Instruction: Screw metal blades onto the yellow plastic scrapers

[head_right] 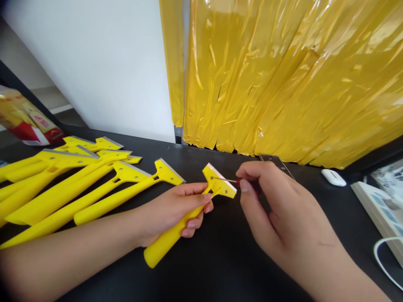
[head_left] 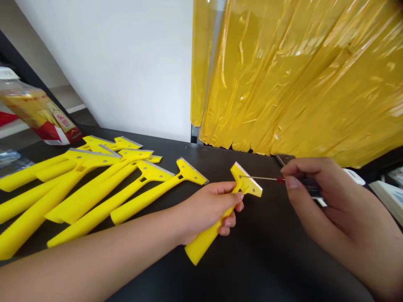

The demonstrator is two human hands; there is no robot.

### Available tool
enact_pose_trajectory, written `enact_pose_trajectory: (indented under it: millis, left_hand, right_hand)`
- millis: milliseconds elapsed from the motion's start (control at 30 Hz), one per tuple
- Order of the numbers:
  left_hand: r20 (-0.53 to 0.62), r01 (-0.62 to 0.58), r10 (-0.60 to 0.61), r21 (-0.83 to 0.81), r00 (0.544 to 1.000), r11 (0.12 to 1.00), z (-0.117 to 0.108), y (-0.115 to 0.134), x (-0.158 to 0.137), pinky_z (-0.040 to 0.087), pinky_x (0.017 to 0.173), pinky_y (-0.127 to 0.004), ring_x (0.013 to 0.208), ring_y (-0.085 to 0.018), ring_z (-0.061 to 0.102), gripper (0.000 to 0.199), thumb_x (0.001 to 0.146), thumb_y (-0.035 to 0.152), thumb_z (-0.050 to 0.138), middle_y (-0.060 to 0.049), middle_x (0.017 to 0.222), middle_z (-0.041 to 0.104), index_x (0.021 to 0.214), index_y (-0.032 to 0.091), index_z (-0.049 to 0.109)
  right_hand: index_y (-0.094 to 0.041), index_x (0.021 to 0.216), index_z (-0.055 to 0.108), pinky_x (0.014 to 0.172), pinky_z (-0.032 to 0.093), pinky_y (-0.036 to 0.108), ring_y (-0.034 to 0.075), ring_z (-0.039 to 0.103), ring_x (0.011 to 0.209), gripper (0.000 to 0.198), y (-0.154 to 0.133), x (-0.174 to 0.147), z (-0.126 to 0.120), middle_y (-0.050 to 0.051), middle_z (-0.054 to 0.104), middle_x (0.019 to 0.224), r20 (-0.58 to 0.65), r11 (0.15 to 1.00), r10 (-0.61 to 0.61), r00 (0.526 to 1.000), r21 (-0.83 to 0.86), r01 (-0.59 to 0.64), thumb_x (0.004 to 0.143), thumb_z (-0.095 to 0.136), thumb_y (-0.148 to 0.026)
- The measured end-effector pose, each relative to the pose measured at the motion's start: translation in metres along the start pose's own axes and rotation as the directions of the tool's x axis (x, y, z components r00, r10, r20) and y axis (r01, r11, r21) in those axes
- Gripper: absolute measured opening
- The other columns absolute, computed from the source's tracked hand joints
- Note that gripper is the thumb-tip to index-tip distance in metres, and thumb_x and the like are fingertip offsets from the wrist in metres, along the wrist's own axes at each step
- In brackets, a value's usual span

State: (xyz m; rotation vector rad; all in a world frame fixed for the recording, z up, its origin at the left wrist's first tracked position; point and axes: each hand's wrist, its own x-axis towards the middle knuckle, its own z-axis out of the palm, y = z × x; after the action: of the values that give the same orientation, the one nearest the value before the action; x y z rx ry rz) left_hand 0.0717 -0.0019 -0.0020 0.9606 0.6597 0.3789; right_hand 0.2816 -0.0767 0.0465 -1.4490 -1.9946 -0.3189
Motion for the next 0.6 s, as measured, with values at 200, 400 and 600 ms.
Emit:
enact_pose_trajectory:
  millis: [200, 400, 600]
  left_hand:
    - [-0.005, 0.002, -0.002, 0.006, 1.000, 1.000, -0.0004, 0.0005, 0.0010, 0.034, 0.046, -0.021, 0.051, -0.003, 0.041, 0.017, 0.100, 0.031, 0.060, 0.003, 0.090, 0.053, 0.090, 0.019, 0.051]
    - [0.009, 0.004, -0.004, 0.021, 1.000, 1.000, -0.0007, 0.0015, 0.0004, 0.033, 0.046, -0.020, 0.051, -0.003, 0.041, 0.016, 0.100, 0.032, 0.060, 0.003, 0.088, 0.051, 0.092, 0.020, 0.053]
    - [0.018, 0.001, -0.001, 0.004, 1.000, 1.000, -0.0014, 0.0007, 0.0006, 0.033, 0.046, -0.021, 0.051, -0.003, 0.041, 0.016, 0.100, 0.031, 0.060, 0.003, 0.089, 0.052, 0.092, 0.019, 0.052]
  right_hand:
    - [-0.024, 0.111, 0.057, 0.072, 0.050, 0.028, 0.014, 0.070, 0.079, 0.010, -0.0061, -0.0003, 0.0027, 0.000, 0.070, 0.095, 0.066, 0.996, -0.084, 0.994, -0.010, 0.085, 0.101, 0.054, -0.024]
    - [-0.029, 0.114, 0.063, 0.053, 0.049, 0.026, 0.021, 0.077, 0.086, 0.025, -0.0027, -0.0007, 0.0022, 0.002, 0.078, 0.102, 0.019, 0.971, 0.229, 0.973, -0.079, -0.227, 0.102, 0.054, -0.048]
    - [-0.033, 0.111, 0.064, 0.057, 0.053, 0.026, 0.021, 0.078, 0.088, 0.024, -0.0019, -0.0020, 0.0038, -0.002, 0.079, 0.101, 0.011, 0.952, 0.307, 0.952, -0.016, -0.307, 0.099, 0.056, -0.051]
